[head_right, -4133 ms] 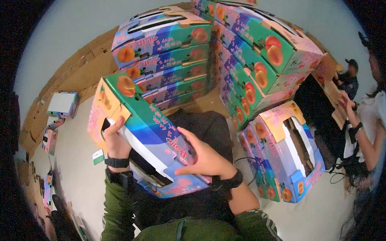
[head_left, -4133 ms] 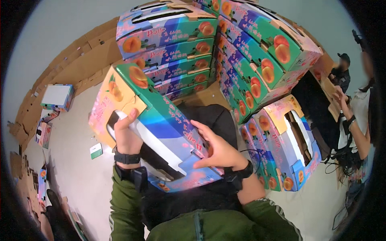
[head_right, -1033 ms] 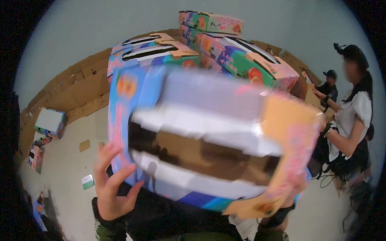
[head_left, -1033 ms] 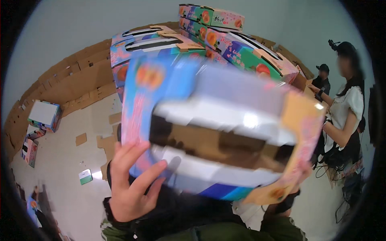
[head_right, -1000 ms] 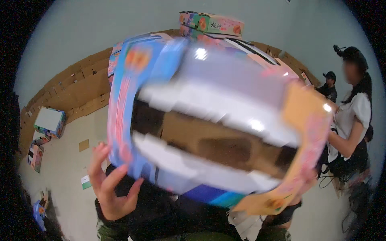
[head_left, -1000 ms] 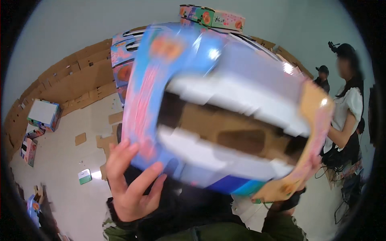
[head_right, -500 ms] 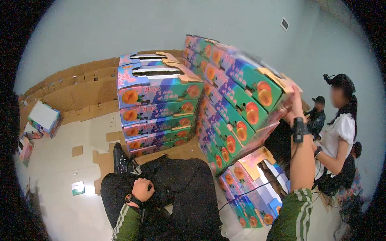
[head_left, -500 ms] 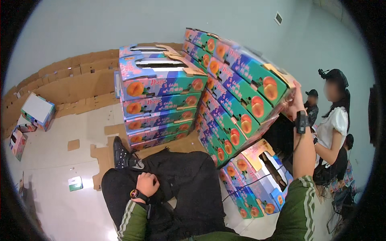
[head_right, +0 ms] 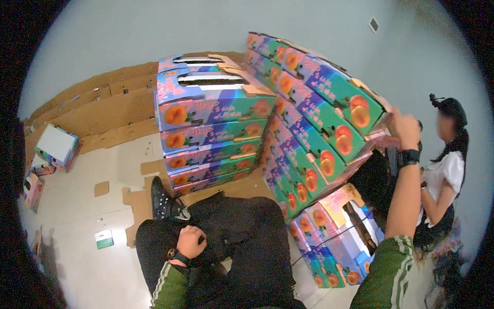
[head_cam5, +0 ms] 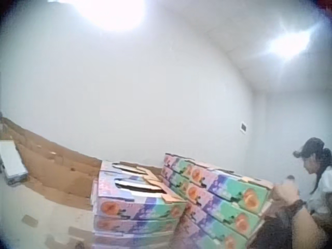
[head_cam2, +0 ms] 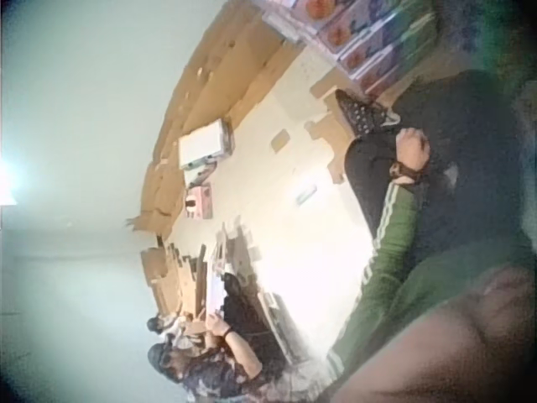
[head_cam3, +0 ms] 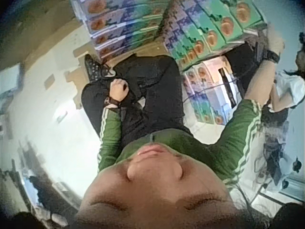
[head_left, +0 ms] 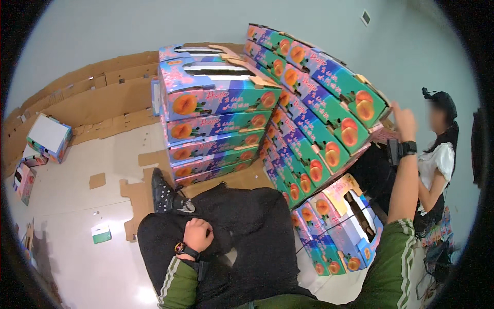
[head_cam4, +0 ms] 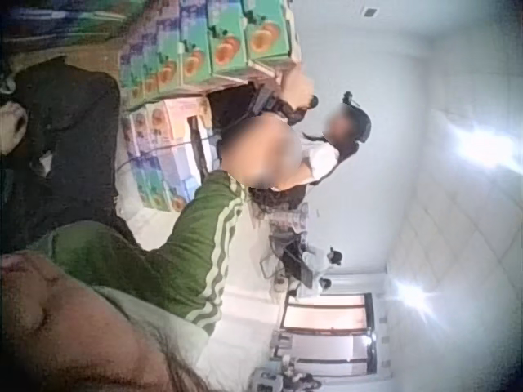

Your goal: The person is stacking and organizing cardboard peach boxes in a packaging area.

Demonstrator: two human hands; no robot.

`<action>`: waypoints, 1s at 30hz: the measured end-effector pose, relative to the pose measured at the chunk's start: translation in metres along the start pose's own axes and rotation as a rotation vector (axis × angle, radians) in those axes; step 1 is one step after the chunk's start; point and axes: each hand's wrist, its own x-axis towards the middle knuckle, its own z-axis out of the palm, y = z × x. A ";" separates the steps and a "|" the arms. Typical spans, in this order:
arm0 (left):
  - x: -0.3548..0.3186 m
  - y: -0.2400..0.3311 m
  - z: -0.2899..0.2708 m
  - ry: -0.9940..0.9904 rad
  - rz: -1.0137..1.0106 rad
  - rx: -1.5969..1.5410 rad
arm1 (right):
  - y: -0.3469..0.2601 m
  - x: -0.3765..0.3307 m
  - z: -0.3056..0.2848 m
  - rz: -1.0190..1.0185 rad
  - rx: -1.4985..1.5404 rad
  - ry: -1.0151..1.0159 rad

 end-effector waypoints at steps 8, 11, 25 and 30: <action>0.000 -0.005 0.000 0.003 -0.005 0.016 | -0.202 -0.104 -0.106 -0.637 0.804 -0.024; 0.000 -0.005 -0.002 -0.003 -0.002 0.055 | -0.282 -0.131 -0.076 -0.960 0.602 -0.108; 0.022 -0.007 0.011 -0.196 -0.068 0.078 | -0.416 -0.011 0.079 -1.068 0.769 -0.800; 0.027 -0.014 0.018 -0.189 -0.090 0.092 | -0.429 -0.023 0.061 -1.128 0.468 -0.649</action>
